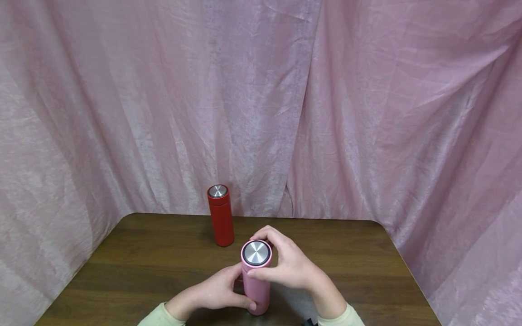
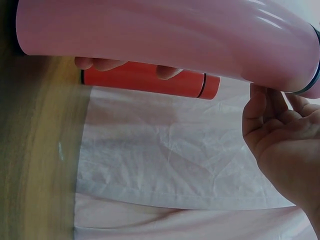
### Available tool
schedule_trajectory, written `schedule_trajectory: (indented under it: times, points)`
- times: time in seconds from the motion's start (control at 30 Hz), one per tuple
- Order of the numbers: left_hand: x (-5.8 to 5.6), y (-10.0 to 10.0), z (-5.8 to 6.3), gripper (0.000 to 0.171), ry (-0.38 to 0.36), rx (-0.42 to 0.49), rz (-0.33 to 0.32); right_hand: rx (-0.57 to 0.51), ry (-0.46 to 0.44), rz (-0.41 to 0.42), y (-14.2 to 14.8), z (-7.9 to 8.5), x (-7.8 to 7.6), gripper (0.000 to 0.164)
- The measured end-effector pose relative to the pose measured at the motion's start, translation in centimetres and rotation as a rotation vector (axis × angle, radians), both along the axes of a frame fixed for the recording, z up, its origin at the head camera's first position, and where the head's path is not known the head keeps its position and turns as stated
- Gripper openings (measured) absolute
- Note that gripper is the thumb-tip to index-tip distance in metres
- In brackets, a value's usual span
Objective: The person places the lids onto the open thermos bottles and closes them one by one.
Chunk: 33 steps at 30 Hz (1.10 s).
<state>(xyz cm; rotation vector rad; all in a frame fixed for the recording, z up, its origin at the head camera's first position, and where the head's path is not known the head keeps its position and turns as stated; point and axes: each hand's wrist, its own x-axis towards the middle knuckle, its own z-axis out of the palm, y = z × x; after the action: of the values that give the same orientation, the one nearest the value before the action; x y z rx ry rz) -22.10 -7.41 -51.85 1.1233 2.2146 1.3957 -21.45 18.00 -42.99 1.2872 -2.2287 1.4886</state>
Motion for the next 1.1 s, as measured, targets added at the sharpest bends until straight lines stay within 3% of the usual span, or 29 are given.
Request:
schedule_trajectory:
  times: [0.37,1.1]
  points:
    - [0.0,0.1,0.1,0.07,-0.022,0.018,-0.02,0.018,0.034,-0.058,-0.3,0.1,0.3,0.053]
    - [0.0,0.0,0.0,0.076,-0.018,0.017,-0.015,0.131,0.098,-0.277,-0.7,0.6,1.2,0.062]
